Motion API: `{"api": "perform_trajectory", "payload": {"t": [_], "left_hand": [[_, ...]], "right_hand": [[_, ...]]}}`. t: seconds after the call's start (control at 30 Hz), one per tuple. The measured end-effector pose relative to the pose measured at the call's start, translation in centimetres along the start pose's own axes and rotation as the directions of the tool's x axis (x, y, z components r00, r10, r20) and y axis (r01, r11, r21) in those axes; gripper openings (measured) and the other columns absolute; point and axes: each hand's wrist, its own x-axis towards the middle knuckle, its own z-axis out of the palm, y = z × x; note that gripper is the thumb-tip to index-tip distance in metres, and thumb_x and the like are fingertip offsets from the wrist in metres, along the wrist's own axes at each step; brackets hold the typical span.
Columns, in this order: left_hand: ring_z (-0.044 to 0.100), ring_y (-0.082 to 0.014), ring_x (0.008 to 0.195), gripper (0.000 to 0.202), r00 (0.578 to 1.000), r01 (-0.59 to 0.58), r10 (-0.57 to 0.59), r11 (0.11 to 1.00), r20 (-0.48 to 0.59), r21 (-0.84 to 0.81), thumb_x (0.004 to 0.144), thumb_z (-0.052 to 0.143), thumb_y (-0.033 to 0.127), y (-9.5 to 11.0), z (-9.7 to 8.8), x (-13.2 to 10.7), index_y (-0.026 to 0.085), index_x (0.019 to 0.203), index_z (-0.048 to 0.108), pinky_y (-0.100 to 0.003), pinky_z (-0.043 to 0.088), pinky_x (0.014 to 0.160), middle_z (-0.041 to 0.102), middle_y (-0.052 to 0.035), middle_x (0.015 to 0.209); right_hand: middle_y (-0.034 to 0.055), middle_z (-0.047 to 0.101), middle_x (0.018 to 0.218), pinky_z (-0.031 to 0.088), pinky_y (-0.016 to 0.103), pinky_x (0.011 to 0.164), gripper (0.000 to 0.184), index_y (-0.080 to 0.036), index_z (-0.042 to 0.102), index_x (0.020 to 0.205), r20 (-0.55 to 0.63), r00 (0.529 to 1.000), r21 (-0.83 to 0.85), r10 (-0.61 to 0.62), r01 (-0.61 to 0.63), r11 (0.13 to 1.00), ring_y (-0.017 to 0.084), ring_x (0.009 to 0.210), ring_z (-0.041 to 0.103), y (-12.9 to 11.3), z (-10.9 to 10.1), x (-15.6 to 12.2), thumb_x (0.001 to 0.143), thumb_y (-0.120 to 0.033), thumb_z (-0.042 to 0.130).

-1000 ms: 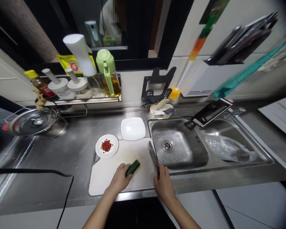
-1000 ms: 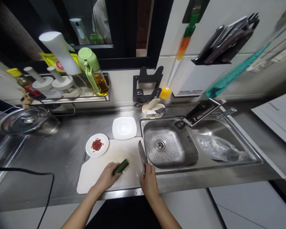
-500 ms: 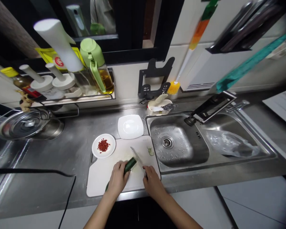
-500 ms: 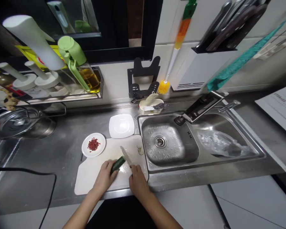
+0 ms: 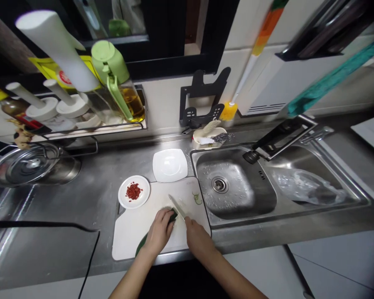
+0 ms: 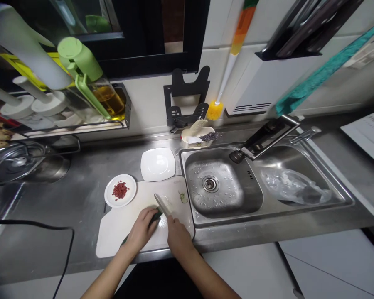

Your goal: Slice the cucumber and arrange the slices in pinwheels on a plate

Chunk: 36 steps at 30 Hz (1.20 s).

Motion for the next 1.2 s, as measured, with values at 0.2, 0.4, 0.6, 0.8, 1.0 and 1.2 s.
{"api": "perform_trajectory", "payload": {"t": [0.2, 0.4, 0.6, 0.8, 1.0, 1.2], "left_hand": [[0.054, -0.0217, 0.109, 0.032, 0.997, -0.078, 0.078, 0.997, 0.000, 0.021, 0.088, 0.042, 0.019, -0.4, 0.2, 0.4, 0.019, 0.117, 0.055, -0.044, 0.047, 0.095, 0.060, -0.0112, 0.112], [0.053, -0.0206, 0.112, 0.031, 0.994, -0.110, 0.109, 0.993, 0.026, 0.048, 0.089, 0.043, 0.020, -0.8, 0.0, 0.4, 0.019, 0.117, 0.055, -0.042, 0.046, 0.098, 0.061, -0.0098, 0.114], [0.053, -0.0217, 0.114, 0.028, 0.995, -0.103, 0.102, 0.993, 0.020, 0.056, 0.089, 0.043, 0.020, -1.0, 0.1, 0.5, 0.019, 0.113, 0.057, -0.043, 0.045, 0.099, 0.061, -0.0095, 0.114], [0.055, -0.0218, 0.112, 0.028, 0.995, -0.097, 0.095, 0.993, 0.022, 0.070, 0.088, 0.044, 0.020, -1.0, 0.1, 0.5, 0.020, 0.113, 0.057, -0.043, 0.046, 0.099, 0.062, -0.0093, 0.113], [0.055, -0.0214, 0.112, 0.027, 0.990, -0.140, 0.141, 0.985, -0.001, 0.099, 0.089, 0.043, 0.019, -1.2, 0.2, 0.5, 0.019, 0.113, 0.056, -0.045, 0.048, 0.097, 0.062, -0.0095, 0.112], [0.055, -0.0209, 0.112, 0.024, 0.989, -0.149, 0.151, 0.981, -0.004, 0.125, 0.088, 0.046, 0.019, -1.3, 0.3, 0.5, 0.017, 0.111, 0.056, -0.043, 0.048, 0.098, 0.062, -0.0091, 0.112]], "right_hand": [[0.0132, 0.063, 0.101, 0.045, 0.028, 0.073, 0.046, -0.015, 0.051, 0.120, -0.003, 1.000, 0.003, -0.007, 0.007, 1.000, 0.022, 0.088, 0.063, -0.1, -0.2, -0.2, 0.084, 0.000, 0.028], [0.0124, 0.064, 0.102, 0.046, 0.025, 0.072, 0.054, -0.017, 0.049, 0.128, 0.018, 1.000, -0.056, 0.003, -0.002, 0.998, 0.021, 0.085, 0.064, 0.4, -0.4, -2.1, 0.081, 0.002, 0.032], [0.0154, 0.063, 0.110, 0.048, 0.028, 0.077, 0.060, -0.015, 0.046, 0.133, 0.069, 0.998, -0.109, -0.007, 0.014, 0.994, 0.022, 0.089, 0.064, 0.3, -0.5, -3.9, 0.078, 0.004, 0.030], [0.0142, 0.064, 0.107, 0.049, 0.025, 0.076, 0.063, -0.017, 0.046, 0.133, 0.122, 0.992, -0.098, 0.019, -0.007, 0.995, 0.021, 0.087, 0.065, 0.2, -1.1, -4.3, 0.076, 0.005, 0.029], [0.0140, 0.065, 0.105, 0.049, 0.025, 0.074, 0.061, -0.014, 0.047, 0.131, 0.080, 0.997, -0.065, 0.020, -0.015, 0.998, 0.020, 0.085, 0.065, 0.3, -1.1, -4.6, 0.077, 0.005, 0.029], [0.0140, 0.064, 0.106, 0.049, 0.026, 0.076, 0.059, -0.014, 0.046, 0.131, 0.128, 0.991, -0.067, 0.023, -0.014, 0.998, 0.021, 0.088, 0.064, -0.2, -2.2, -4.6, 0.079, 0.005, 0.027]]}}
